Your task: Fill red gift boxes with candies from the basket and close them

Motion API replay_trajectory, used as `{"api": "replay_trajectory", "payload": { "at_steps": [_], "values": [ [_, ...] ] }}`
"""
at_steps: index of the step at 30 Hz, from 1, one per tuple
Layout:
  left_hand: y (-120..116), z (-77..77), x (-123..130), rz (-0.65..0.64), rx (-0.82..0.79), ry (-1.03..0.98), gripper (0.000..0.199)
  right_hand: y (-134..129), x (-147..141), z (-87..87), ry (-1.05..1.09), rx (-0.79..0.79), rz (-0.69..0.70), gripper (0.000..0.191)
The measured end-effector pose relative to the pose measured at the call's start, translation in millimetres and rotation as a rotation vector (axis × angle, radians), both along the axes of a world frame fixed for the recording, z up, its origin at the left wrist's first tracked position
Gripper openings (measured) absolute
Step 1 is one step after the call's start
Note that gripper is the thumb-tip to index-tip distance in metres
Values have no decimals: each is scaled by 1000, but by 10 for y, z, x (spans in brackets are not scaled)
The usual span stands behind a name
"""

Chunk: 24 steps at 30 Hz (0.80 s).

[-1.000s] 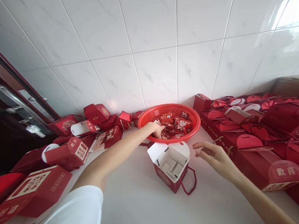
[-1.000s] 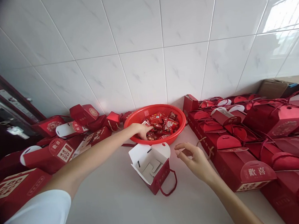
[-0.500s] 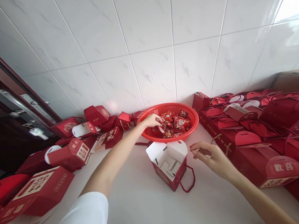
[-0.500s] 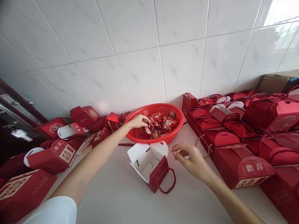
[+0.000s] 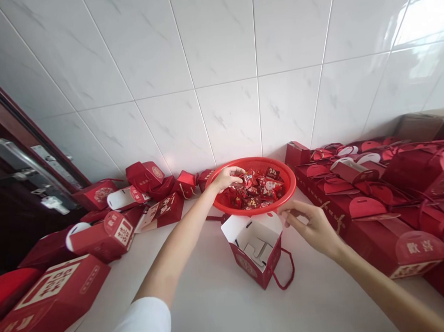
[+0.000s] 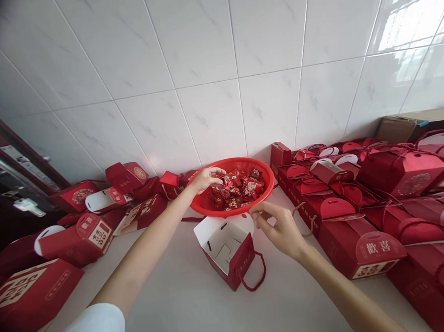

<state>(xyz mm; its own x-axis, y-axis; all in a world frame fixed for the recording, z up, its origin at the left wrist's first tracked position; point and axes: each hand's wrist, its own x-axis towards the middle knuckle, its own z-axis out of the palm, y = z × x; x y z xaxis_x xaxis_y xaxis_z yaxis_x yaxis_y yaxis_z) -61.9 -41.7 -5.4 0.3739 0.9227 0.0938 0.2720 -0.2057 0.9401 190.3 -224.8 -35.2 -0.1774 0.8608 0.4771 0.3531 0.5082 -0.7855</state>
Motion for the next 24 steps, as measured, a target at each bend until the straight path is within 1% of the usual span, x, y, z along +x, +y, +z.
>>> {"api": "replay_trajectory", "payload": {
  "at_steps": [2, 4, 6, 8, 10, 12, 14, 17, 20, 24],
  "values": [
    [-22, 1, 0, -17, -23, -18, 32, 162, -74, 136, -7, 57, 2, 19],
    [-40, -1, -2, -31, -41, -19, 33, 407, -169, 253, -7, 76, 0, 16],
    [-55, -1, -7, -42, -48, -7, 36, 705, -287, 326, -4, 14, -42, 11],
    [-70, 3, -9, -46, -37, 3, 39, 999, -418, 342, 45, -108, -95, 15],
    [-87, 14, -5, -42, -16, 8, 41, 1234, -537, 312, 112, -195, -56, 21],
    [-103, 32, 8, -38, 0, 17, 41, 1377, -614, 257, 151, -234, 23, 17],
    [-115, 53, 28, -50, 19, 36, 40, 1429, -631, 204, 180, -258, 94, 13],
    [-114, 75, 56, -106, 69, 35, 37, 1403, -575, 162, 232, -299, 164, 12],
    [-101, 77, 68, -155, 107, 4, 37, 1354, -516, 165, 265, -333, 204, 10],
    [-102, 77, 67, -172, 104, 4, 40, 1331, -496, 192, 287, -355, 246, 14]
  ]
}}
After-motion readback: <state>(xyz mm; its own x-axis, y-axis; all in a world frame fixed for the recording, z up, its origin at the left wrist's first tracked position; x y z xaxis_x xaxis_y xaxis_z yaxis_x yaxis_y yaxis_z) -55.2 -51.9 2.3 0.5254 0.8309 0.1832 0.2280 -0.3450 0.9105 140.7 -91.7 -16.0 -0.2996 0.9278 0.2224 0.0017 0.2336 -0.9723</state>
